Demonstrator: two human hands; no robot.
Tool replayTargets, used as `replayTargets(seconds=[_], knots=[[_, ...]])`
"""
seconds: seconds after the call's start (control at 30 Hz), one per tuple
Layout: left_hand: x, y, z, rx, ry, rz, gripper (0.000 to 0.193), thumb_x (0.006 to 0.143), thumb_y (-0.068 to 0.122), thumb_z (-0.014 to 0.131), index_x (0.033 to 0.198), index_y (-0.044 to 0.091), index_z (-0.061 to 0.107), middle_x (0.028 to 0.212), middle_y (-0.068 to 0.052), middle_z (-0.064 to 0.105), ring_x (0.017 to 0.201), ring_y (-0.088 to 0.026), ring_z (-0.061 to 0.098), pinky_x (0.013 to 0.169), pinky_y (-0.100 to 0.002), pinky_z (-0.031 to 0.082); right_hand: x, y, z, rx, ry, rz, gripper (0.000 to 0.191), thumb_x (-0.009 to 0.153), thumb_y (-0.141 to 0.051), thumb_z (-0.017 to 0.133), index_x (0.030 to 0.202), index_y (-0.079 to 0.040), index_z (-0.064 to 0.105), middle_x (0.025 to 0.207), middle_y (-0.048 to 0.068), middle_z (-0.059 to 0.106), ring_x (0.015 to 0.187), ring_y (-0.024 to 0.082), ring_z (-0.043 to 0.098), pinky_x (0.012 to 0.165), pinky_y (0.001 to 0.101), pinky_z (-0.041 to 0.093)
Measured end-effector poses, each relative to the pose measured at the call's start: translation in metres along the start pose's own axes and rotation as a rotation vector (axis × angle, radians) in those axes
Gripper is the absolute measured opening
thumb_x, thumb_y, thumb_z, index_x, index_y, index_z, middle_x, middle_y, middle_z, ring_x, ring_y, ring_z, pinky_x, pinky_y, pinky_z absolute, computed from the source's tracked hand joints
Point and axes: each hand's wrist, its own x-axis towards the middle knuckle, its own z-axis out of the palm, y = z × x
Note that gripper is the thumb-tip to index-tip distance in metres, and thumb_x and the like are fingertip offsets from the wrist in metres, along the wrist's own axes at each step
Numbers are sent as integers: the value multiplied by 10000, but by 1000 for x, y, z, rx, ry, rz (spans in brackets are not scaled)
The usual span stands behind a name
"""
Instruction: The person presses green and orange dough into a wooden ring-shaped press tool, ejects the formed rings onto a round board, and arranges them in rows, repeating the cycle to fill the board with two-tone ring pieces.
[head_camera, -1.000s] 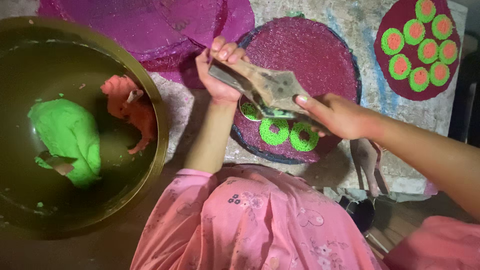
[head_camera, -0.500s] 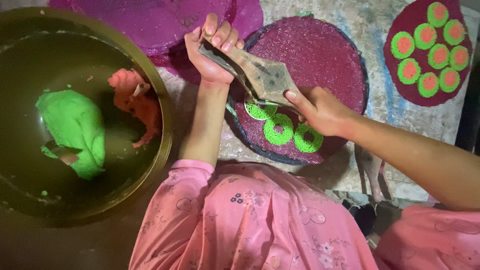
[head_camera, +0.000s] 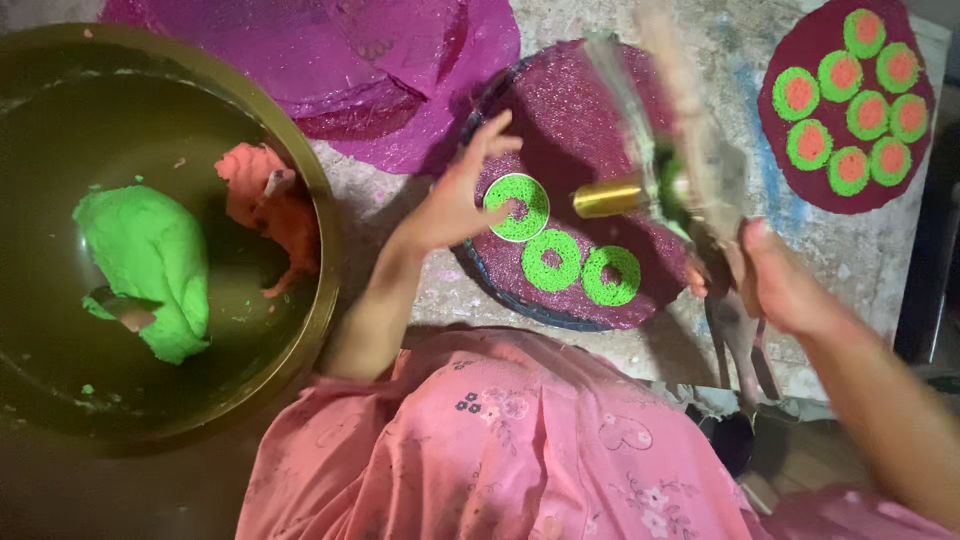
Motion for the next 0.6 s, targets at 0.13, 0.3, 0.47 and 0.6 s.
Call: replayTargets(seconds=[0.13, 0.3, 0.47, 0.6], knots=[[-11, 14, 14, 442, -111, -64, 1258, 650, 183, 949, 1609, 191, 135, 1520, -149, 435, 1383, -339, 369, 1133, -502, 262, -17, 44, 10, 444, 127, -73, 983, 857, -885, 340, 1286, -23, 538, 982, 96, 587, 852, 241, 540, 787, 419, 439], [-7, 21, 15, 538, -121, -69, 1259, 649, 252, 954, 1626, 221, 160, 1482, -119, 476, 1344, -311, 406, 1124, -523, 258, -38, 69, 32, 620, 178, -222, 1009, 868, -938, 426, 1187, 14, 524, 884, 125, 545, 869, 273, 510, 817, 441, 411], [12, 24, -2, 453, -197, -145, 1262, 654, 245, 946, 1621, 202, 137, 1505, -104, 478, 1351, -312, 383, 1131, -518, 226, -52, 80, 37, 667, 258, -263, 1021, 842, -927, 409, 1217, 7, 578, 932, 102, 546, 866, 260, 500, 814, 451, 412], [57, -2, -1, 453, -138, -174, 1243, 689, 316, 950, 1622, 211, 136, 1544, -119, 445, 1453, -301, 295, 1187, -547, 141, -53, 86, 37, 619, 260, -305, 1003, 890, -936, 381, 1177, 8, 562, 899, 111, 540, 801, 249, 485, 826, 459, 412]])
